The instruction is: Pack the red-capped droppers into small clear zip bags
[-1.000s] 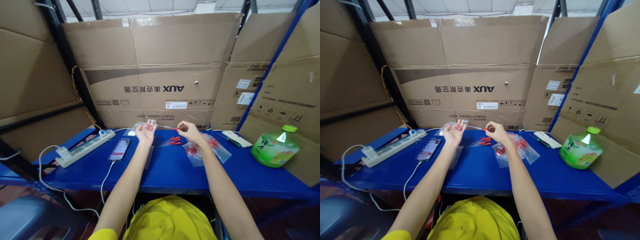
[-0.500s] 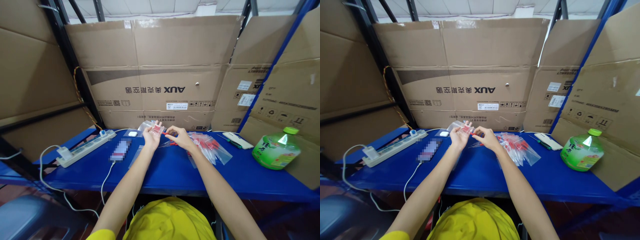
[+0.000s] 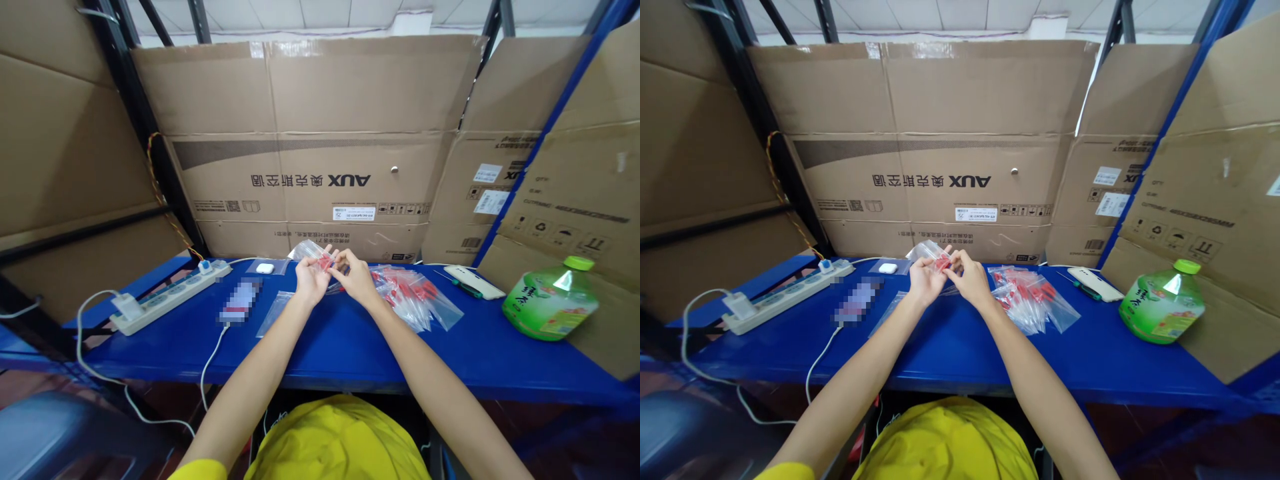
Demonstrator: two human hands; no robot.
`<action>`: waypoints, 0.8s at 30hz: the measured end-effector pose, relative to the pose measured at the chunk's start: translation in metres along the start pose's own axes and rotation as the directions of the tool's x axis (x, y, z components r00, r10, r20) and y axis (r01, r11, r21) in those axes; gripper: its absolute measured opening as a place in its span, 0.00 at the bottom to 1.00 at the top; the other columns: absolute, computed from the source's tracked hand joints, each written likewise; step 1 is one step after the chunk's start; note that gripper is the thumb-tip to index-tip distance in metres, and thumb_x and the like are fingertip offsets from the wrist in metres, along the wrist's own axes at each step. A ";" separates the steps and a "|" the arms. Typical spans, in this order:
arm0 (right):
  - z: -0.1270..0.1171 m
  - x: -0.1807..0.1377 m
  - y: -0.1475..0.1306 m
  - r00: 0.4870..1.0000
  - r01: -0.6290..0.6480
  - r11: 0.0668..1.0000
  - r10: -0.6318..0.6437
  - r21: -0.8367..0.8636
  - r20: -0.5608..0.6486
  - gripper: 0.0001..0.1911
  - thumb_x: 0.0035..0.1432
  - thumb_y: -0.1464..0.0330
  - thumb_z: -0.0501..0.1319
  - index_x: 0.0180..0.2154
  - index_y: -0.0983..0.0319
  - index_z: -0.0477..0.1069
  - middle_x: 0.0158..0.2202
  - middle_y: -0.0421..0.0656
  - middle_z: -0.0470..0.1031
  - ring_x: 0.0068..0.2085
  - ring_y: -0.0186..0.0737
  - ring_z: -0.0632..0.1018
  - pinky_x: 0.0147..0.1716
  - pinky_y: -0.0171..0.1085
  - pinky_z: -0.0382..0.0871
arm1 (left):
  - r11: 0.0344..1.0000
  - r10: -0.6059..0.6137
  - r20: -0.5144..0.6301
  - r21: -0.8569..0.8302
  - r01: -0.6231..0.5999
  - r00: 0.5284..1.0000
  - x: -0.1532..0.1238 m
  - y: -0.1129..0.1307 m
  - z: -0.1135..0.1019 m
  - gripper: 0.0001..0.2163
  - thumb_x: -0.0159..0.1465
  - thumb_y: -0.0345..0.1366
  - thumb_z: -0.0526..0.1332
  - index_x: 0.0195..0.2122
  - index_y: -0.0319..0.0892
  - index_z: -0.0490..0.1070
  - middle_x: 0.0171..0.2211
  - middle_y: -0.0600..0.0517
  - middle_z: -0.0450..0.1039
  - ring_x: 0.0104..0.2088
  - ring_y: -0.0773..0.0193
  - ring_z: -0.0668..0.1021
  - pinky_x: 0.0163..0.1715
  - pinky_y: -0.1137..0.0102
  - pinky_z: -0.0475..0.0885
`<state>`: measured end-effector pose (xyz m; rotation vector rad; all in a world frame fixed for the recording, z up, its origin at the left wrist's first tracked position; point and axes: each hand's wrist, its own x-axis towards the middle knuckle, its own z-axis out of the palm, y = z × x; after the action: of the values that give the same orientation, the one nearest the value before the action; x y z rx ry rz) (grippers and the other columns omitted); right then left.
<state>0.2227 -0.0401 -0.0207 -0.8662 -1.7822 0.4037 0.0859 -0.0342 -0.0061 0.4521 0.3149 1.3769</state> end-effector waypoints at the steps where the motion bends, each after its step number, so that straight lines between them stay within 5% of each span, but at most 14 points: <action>1: 0.000 0.000 0.000 1.000 0.002 1.000 -0.002 -0.014 0.010 0.09 0.59 0.65 0.66 0.40 0.57 0.68 0.32 0.37 0.80 0.31 0.40 0.80 0.34 0.36 0.69 | 1.000 -0.004 0.005 0.008 0.004 1.000 0.000 -0.001 0.000 0.32 0.55 0.32 0.55 0.62 0.28 0.69 0.50 0.34 0.79 0.52 0.45 0.82 0.54 0.53 0.76; 6: 0.000 -0.003 -0.004 1.000 -0.015 0.964 0.021 -0.266 0.022 0.11 0.60 0.67 0.65 0.45 0.54 0.71 0.32 0.36 0.81 0.32 0.41 0.80 0.35 0.35 0.66 | 0.998 -0.049 0.000 0.028 0.049 0.999 0.001 -0.007 0.000 0.29 0.54 0.31 0.54 0.58 0.27 0.73 0.35 0.40 0.80 0.37 0.50 0.83 0.47 0.56 0.78; 9: 0.000 -0.003 -0.005 0.999 -0.053 0.927 0.052 -0.372 -0.012 0.10 0.60 0.65 0.66 0.45 0.54 0.73 0.32 0.37 0.80 0.32 0.42 0.79 0.33 0.35 0.64 | 0.998 -0.060 0.005 0.023 0.059 0.998 0.002 -0.007 0.000 0.29 0.54 0.30 0.54 0.57 0.27 0.73 0.34 0.41 0.80 0.35 0.52 0.82 0.44 0.58 0.79; 15: -0.014 0.005 0.009 0.992 0.001 0.981 0.024 -0.193 0.124 0.18 0.60 0.65 0.66 0.51 0.56 0.70 0.32 0.36 0.80 0.30 0.38 0.78 0.35 0.35 0.67 | 0.999 -0.015 -0.064 0.027 0.017 0.998 0.004 0.000 -0.003 0.28 0.55 0.31 0.54 0.57 0.31 0.72 0.49 0.34 0.79 0.51 0.44 0.82 0.49 0.55 0.79; 19: -0.040 0.008 0.036 0.985 -0.072 0.934 0.122 -0.351 0.124 0.09 0.56 0.71 0.65 0.41 0.57 0.74 0.32 0.37 0.80 0.32 0.38 0.78 0.34 0.34 0.66 | 0.998 0.053 -0.165 0.034 -0.048 0.985 0.005 0.007 -0.004 0.26 0.54 0.28 0.55 0.55 0.38 0.72 0.60 0.37 0.73 0.61 0.45 0.77 0.51 0.56 0.79; 24: -0.057 0.000 0.063 0.859 -0.179 0.859 0.374 -0.480 0.349 0.08 0.45 0.76 0.70 0.27 0.58 0.76 0.26 0.37 0.79 0.27 0.37 0.77 0.27 0.32 0.63 | 0.996 0.072 -0.256 0.074 -0.054 0.964 0.006 0.012 -0.006 0.21 0.55 0.28 0.55 0.51 0.37 0.73 0.62 0.37 0.70 0.62 0.43 0.75 0.52 0.55 0.79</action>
<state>0.2973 -0.0045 -0.0391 -1.4613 -2.2085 0.4192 0.0740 -0.0255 -0.0052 0.3387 0.5653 1.4937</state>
